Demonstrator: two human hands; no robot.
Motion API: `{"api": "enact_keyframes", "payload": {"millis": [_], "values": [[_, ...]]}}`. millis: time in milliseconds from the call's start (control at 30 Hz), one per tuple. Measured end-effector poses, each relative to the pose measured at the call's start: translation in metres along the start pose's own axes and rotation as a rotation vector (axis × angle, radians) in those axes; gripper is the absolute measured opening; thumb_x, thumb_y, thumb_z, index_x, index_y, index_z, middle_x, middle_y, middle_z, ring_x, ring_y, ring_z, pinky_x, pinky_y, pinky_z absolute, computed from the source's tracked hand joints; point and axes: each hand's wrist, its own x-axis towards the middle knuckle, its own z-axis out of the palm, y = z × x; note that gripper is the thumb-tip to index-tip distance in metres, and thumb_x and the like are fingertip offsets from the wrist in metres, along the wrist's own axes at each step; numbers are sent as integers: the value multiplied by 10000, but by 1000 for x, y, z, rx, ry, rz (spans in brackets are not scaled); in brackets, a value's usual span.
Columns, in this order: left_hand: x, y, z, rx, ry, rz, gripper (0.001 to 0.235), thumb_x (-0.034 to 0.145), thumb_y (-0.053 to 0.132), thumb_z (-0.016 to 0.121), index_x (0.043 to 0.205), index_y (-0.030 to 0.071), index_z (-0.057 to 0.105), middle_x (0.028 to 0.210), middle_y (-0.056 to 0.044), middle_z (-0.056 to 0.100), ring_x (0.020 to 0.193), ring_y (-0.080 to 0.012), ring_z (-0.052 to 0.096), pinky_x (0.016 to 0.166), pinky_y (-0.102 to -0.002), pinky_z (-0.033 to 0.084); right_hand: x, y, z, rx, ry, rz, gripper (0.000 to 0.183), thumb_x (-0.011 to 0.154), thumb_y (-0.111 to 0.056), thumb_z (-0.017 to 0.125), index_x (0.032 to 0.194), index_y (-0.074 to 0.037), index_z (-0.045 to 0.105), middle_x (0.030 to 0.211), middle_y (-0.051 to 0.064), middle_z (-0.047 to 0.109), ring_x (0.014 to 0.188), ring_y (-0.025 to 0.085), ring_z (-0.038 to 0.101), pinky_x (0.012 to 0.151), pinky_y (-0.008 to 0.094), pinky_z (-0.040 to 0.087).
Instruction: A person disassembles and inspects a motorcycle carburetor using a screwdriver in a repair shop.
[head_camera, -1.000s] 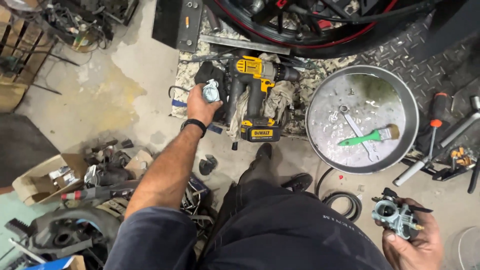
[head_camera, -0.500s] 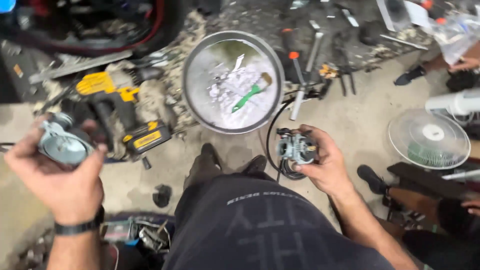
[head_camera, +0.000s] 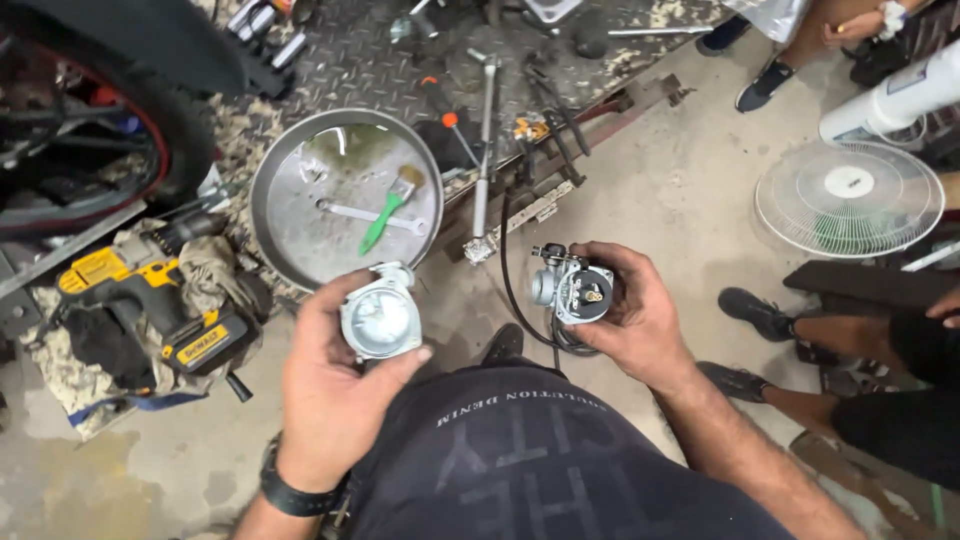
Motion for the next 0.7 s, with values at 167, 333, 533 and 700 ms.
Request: {"api": "enact_keyframes", "payload": {"millis": [167,333,533,700], "values": [[8,-4,38,54,-148,-90,700,637,31,805,1259,27,482,1237,-124,596,1096,-189,611,945,-296,502,-13,9,-26,69,100,-29,751,669,-115,812,1296,16,420,1294,175,534,1222,255,536,1035,338,466],[28,9,59,171,-241,-52,670,612,52,822,1204,54,508,1202,-115,594,1083,-202,618,924,-296,516,-17,23,-39,112,158,83,856,633,-146,827,1350,35,394,1265,158,464,1178,227,521,1014,296,451],[40,4,68,171,-343,-9,640,657,86,811,1210,82,490,1202,-97,559,1078,-195,589,915,-294,494,-10,18,-38,-59,184,-31,646,683,-206,817,1228,-61,502,1207,100,471,1139,194,509,960,289,442],[49,4,74,134,-335,-123,648,633,34,796,1207,82,498,1184,-89,584,1058,-185,611,916,-296,491,-3,26,-35,66,179,-17,674,673,-131,837,1214,-71,440,1192,92,484,1105,183,502,921,293,449]]}}
